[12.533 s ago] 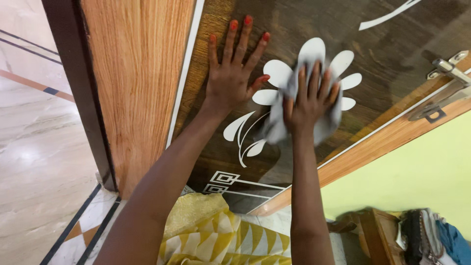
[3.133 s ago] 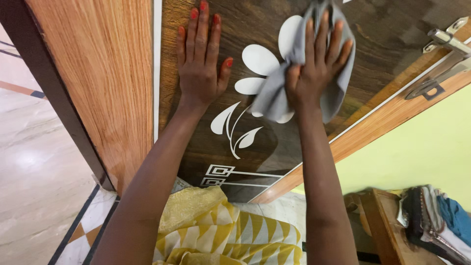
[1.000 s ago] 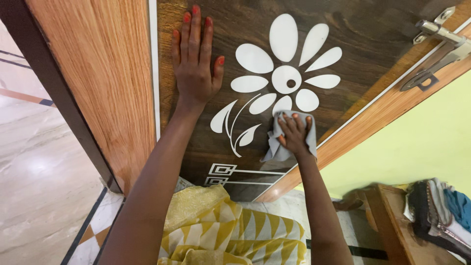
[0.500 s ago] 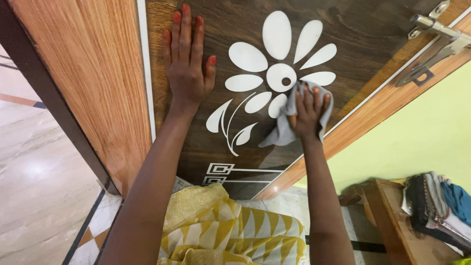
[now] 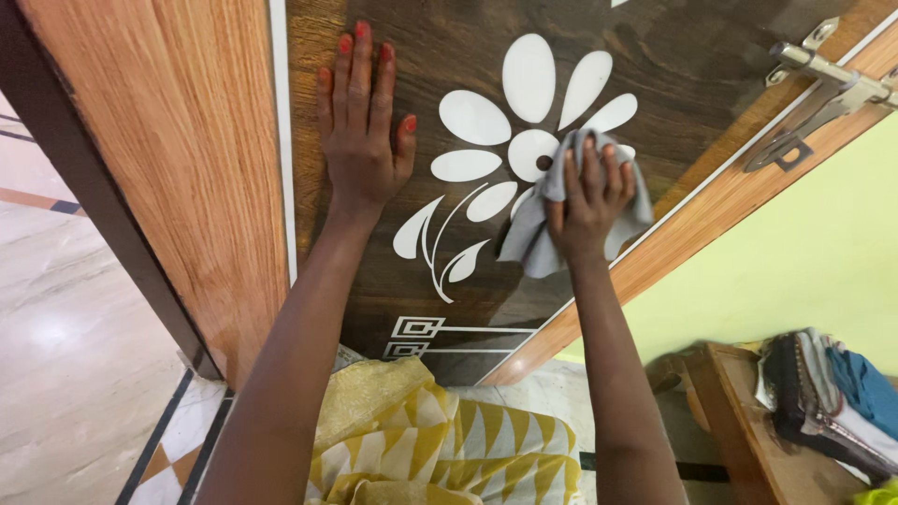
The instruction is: The person wipes a decorated door panel using a cloth, moving the cloth in circular and sweeping motions across the surface while holding the door steady with their other hand.
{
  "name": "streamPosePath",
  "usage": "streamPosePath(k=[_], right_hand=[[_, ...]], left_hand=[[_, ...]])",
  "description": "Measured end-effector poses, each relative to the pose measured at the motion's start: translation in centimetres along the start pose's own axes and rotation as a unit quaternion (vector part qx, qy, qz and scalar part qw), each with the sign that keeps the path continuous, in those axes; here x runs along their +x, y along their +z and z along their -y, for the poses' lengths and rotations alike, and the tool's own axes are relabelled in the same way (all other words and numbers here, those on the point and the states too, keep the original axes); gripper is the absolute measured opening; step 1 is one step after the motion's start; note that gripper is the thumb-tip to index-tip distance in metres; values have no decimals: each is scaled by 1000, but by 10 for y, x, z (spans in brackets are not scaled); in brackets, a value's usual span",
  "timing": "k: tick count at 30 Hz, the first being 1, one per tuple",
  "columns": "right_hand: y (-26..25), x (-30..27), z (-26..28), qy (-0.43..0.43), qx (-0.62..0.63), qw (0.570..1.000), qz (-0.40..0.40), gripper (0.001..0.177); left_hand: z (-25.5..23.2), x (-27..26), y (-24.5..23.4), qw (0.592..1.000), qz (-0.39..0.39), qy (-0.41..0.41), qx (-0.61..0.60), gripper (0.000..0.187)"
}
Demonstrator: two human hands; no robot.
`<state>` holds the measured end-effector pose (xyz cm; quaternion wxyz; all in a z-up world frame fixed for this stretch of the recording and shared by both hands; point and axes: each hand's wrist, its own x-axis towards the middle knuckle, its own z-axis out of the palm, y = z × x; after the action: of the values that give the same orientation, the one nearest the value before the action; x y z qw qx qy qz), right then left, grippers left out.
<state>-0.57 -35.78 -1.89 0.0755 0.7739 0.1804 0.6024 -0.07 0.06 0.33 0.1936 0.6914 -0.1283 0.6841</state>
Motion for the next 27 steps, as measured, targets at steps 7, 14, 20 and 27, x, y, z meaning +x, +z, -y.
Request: streamPosePath(k=[7,14,20,27], right_hand=[[-21,33,-21,60,4,998,-30,57],[-11,49,6,45,-5,998,-30,56],[-13,62,9,-16,-50,998,15,62],[-31,197,89,-63,40,997,13,57]], left_hand=[[-2,2,-3,1000,11,-4,-3,54],[-2,1,-3,1000,4,-10,-4,53],[-5,4,-8,999,20,-19,-16,54],[-4,5,-8,999,26,-20,-15,53]])
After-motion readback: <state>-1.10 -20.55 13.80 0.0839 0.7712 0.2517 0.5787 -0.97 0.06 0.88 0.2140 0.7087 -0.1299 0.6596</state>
